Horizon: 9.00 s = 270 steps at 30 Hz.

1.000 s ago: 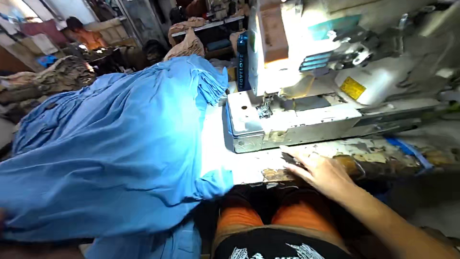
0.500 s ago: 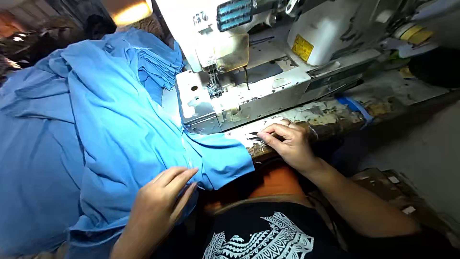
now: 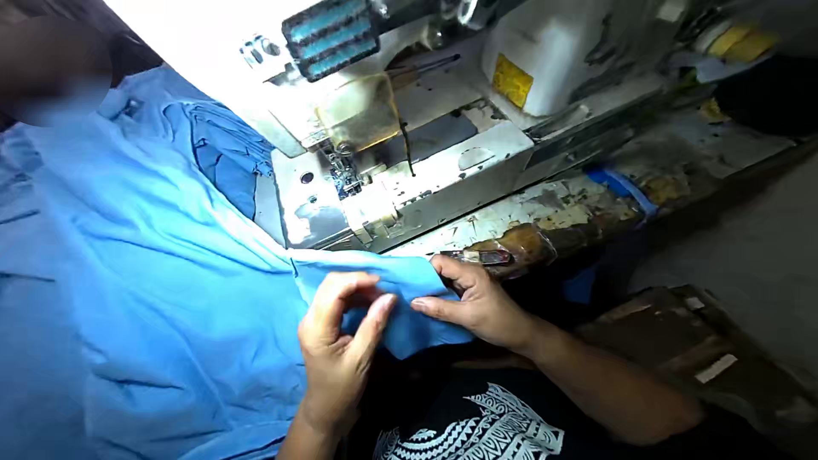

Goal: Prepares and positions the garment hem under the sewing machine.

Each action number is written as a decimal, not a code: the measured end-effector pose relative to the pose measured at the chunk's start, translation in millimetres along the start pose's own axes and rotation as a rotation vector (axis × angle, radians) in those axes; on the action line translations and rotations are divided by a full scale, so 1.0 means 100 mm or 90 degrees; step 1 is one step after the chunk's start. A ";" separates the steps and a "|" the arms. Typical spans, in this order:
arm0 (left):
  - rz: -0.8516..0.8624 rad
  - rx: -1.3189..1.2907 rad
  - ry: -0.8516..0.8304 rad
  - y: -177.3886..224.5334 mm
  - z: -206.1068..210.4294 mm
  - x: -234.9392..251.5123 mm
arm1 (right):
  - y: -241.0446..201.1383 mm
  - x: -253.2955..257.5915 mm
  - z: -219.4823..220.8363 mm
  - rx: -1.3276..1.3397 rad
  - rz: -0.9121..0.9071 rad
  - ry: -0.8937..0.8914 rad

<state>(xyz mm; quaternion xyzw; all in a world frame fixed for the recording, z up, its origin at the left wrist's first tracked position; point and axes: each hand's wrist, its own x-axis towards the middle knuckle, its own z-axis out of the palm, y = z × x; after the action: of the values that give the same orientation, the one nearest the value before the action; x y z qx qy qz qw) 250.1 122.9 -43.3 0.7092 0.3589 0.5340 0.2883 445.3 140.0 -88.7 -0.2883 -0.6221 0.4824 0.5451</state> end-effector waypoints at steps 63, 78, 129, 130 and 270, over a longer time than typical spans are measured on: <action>-0.030 0.148 0.086 0.45 -1.07 -0.52 | -0.35 0.06 0.42 0.150 -0.008 -0.039; -0.093 0.227 0.122 0.14 -0.60 -0.84 | -0.39 0.01 0.44 0.192 0.036 -0.022; -0.127 0.646 -0.147 -0.47 -0.46 1.96 | -0.02 0.52 0.28 0.025 0.045 0.051; -0.102 0.629 -0.132 -0.41 -0.50 1.89 | -0.01 0.45 0.26 -0.063 -0.028 0.087; 0.196 0.698 -0.185 0.02 -0.47 0.78 | -0.02 0.57 0.24 -0.156 -0.215 0.079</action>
<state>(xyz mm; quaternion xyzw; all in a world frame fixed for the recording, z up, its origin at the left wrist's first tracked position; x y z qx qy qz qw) 218.3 186.5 13.6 0.8647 0.4321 0.2037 -0.1552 408.6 182.5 -62.6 -0.2730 -0.6808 0.2863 0.6165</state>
